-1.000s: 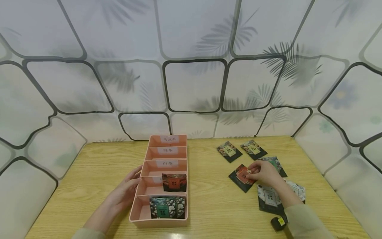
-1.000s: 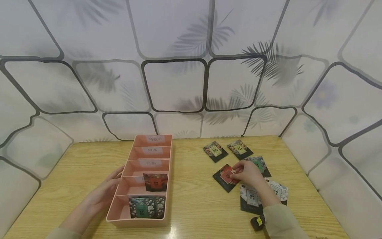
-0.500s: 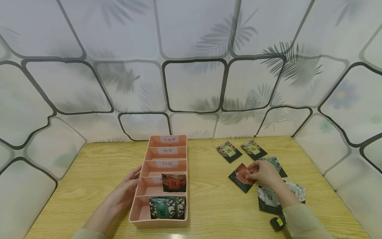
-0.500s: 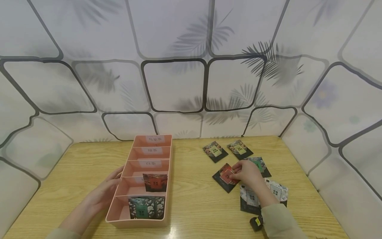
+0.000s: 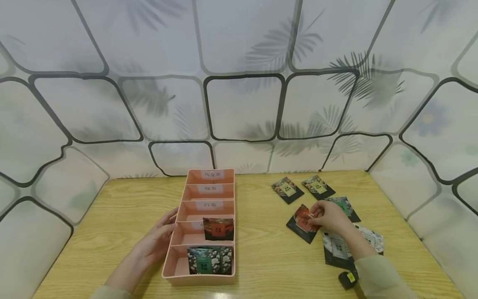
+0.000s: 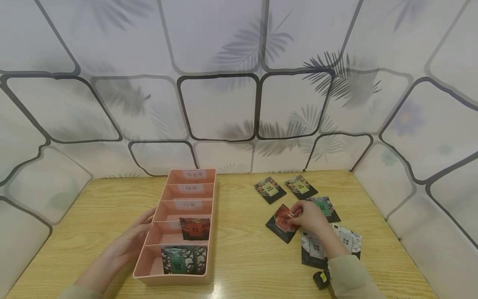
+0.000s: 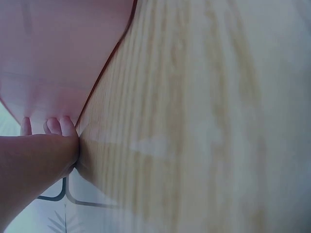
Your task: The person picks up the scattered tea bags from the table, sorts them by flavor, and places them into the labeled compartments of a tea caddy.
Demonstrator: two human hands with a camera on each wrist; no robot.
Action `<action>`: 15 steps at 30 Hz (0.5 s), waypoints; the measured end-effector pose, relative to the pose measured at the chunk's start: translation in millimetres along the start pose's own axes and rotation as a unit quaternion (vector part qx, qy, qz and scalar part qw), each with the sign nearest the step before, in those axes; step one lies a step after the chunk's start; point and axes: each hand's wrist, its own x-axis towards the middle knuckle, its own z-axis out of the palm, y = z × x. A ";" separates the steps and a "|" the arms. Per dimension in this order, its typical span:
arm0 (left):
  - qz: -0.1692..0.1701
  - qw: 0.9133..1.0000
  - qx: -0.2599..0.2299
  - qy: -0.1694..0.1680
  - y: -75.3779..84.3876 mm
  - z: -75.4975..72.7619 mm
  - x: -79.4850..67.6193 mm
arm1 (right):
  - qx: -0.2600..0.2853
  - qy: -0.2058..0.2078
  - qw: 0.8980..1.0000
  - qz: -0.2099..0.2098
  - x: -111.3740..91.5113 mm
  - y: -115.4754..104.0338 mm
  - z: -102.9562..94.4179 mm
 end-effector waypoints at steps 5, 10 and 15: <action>0.000 1.000 -0.002 -0.003 -0.8 -0.1 0.4 | 0.033 0.006 0.999 -0.004 1.1 2.1 -5.0; 0.003 1.000 0.001 -0.004 -2.0 -1.4 0.8 | 0.054 0.011 0.998 0.007 5.2 1.5 -13.7; 0.007 1.000 -0.001 -0.007 -2.7 -2.3 1.6 | 0.055 0.025 0.998 -0.013 7.8 -3.7 -22.6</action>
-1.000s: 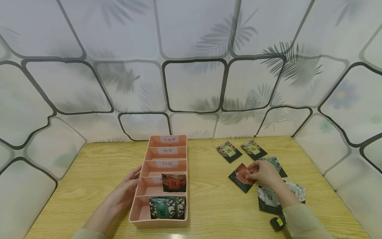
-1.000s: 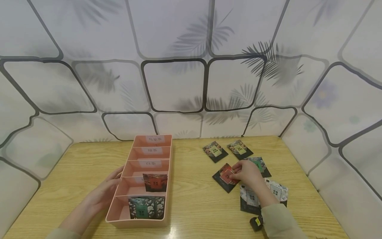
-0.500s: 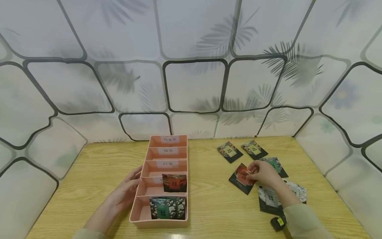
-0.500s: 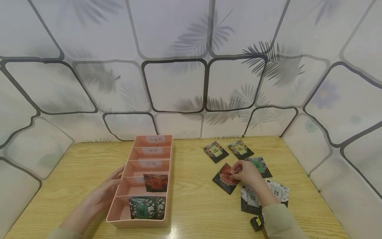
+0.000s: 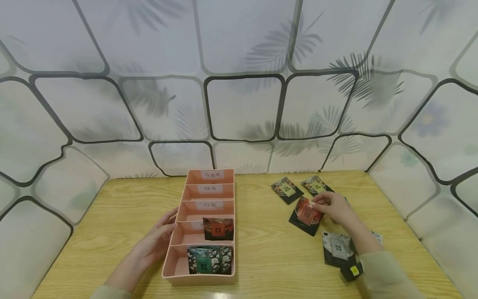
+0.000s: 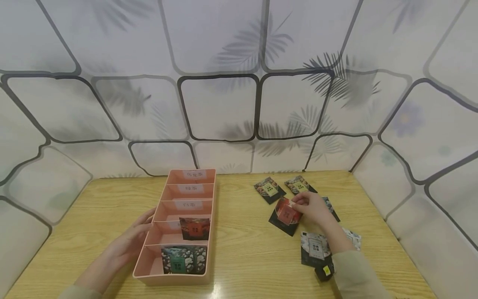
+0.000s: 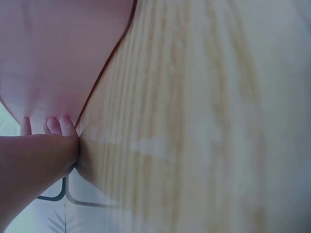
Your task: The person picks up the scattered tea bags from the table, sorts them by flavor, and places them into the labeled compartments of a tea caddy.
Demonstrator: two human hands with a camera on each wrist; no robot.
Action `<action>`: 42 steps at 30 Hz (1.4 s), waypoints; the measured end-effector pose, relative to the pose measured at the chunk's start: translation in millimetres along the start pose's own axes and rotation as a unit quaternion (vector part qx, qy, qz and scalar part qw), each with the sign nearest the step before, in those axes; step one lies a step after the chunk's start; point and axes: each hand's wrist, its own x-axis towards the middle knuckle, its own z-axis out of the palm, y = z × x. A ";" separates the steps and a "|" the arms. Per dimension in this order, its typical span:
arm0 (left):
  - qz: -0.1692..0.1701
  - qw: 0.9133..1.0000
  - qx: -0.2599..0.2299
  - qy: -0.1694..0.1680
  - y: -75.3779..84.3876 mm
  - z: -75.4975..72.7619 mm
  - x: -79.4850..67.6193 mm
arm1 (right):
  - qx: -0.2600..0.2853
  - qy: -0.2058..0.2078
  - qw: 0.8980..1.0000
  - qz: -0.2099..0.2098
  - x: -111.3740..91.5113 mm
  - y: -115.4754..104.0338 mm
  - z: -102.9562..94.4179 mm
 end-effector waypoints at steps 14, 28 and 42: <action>0.010 1.000 0.002 -0.014 3.9 1.6 -1.4 | 0.035 0.009 0.999 -0.021 2.7 -46.4 -3.6; 0.010 1.000 0.000 -0.003 2.2 2.0 -0.2 | 0.102 -0.013 0.993 -0.053 5.2 -94.8 12.4; -0.013 1.000 0.006 0.021 2.7 5.0 -1.4 | 0.154 -0.037 0.982 -0.105 -1.6 -135.6 26.7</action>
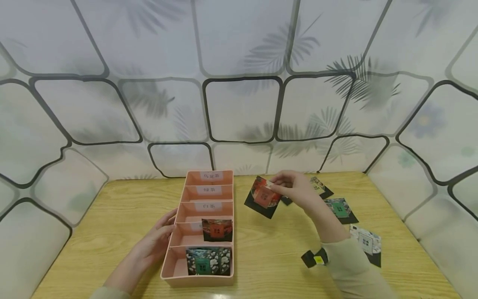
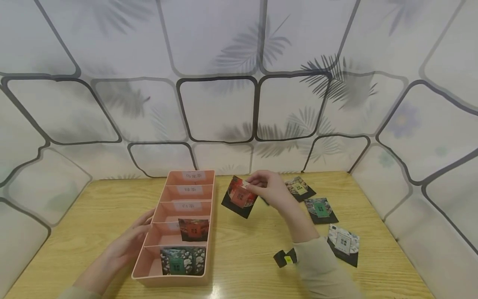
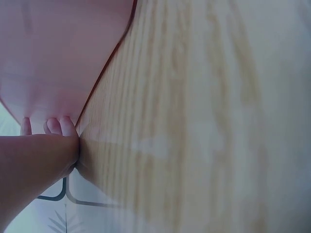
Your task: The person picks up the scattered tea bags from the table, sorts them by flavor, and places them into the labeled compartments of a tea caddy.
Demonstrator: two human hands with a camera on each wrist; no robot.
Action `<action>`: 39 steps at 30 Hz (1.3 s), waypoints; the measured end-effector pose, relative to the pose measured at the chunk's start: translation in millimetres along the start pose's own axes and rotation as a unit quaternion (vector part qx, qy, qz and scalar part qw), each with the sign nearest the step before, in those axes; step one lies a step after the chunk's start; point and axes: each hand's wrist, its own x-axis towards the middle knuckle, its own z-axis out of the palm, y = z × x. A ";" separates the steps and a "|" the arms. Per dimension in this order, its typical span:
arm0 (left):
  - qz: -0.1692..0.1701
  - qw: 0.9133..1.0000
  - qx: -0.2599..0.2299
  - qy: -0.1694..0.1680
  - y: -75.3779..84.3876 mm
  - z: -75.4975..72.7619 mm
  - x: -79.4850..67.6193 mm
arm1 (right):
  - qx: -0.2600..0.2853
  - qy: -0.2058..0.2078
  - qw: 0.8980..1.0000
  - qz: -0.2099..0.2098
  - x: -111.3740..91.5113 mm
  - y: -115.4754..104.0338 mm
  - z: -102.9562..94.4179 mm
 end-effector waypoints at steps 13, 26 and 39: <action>0.015 1.000 -0.010 -0.014 -3.0 -2.2 0.4 | 0.025 -0.033 0.999 -0.021 2.9 -16.9 29.7; 0.030 0.999 -0.001 -0.037 -4.2 -6.0 0.6 | 0.035 -0.071 0.996 -0.033 11.6 -26.3 68.0; 0.018 1.000 0.005 -0.013 -3.7 -2.7 1.1 | 0.047 -0.091 0.993 -0.060 23.7 -29.9 108.1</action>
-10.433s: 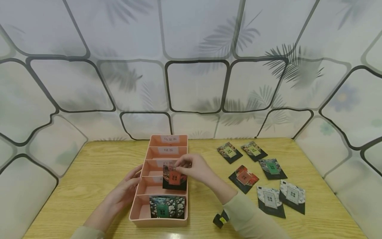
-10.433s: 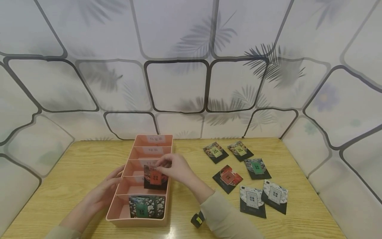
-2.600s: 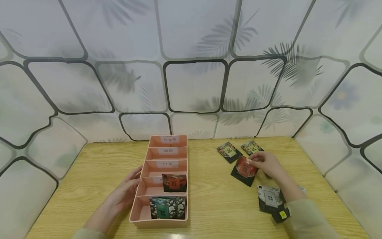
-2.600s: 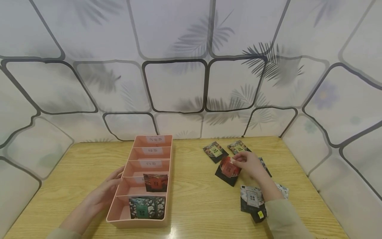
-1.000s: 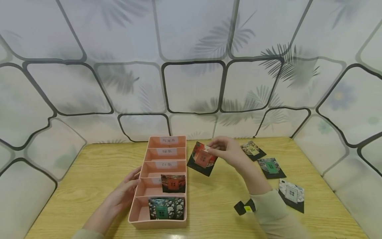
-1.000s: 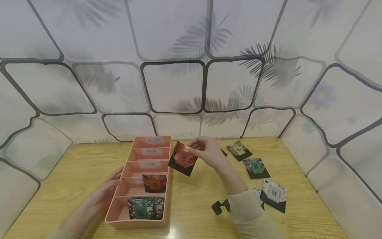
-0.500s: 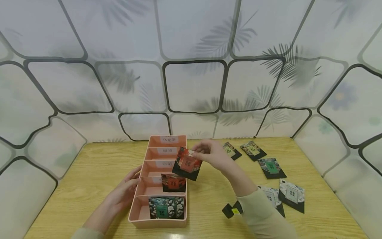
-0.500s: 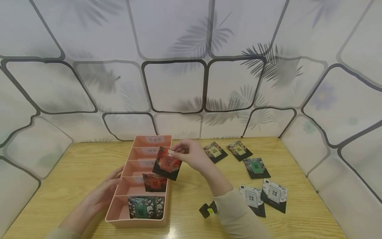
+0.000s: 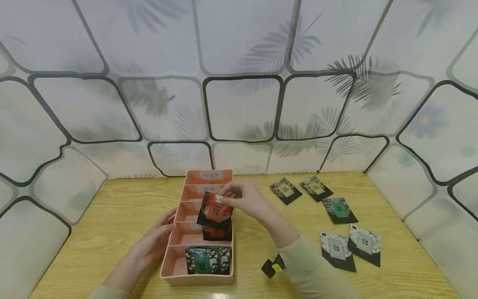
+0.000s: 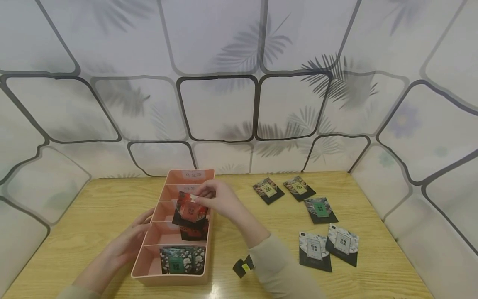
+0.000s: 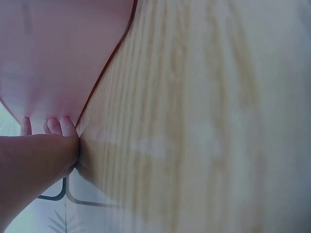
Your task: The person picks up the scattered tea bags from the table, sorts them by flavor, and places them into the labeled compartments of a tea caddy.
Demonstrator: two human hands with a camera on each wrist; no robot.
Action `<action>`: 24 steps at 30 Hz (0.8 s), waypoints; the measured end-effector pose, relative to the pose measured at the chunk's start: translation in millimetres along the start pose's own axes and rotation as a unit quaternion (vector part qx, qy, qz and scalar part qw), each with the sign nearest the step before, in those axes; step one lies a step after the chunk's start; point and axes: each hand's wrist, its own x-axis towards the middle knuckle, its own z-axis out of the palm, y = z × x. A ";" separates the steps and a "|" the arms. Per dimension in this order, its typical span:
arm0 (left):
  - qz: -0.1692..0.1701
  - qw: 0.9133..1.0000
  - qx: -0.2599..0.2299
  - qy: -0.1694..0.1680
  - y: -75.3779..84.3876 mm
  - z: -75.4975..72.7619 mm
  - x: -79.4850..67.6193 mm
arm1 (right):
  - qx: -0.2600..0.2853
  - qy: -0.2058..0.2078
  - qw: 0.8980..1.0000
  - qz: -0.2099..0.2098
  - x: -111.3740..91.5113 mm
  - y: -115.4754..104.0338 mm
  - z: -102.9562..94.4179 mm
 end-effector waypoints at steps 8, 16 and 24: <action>0.005 1.000 -0.004 -0.006 0.3 -0.3 -1.3 | -0.016 -0.017 1.000 -0.003 10.1 3.2 20.0; 0.012 1.000 -0.013 -0.022 -1.7 -3.4 -0.8 | -0.037 -0.032 0.999 -0.010 16.4 6.4 38.9; 0.013 1.000 -0.005 -0.025 -2.8 -6.0 1.0 | -0.049 -0.035 0.998 0.003 18.3 10.5 51.4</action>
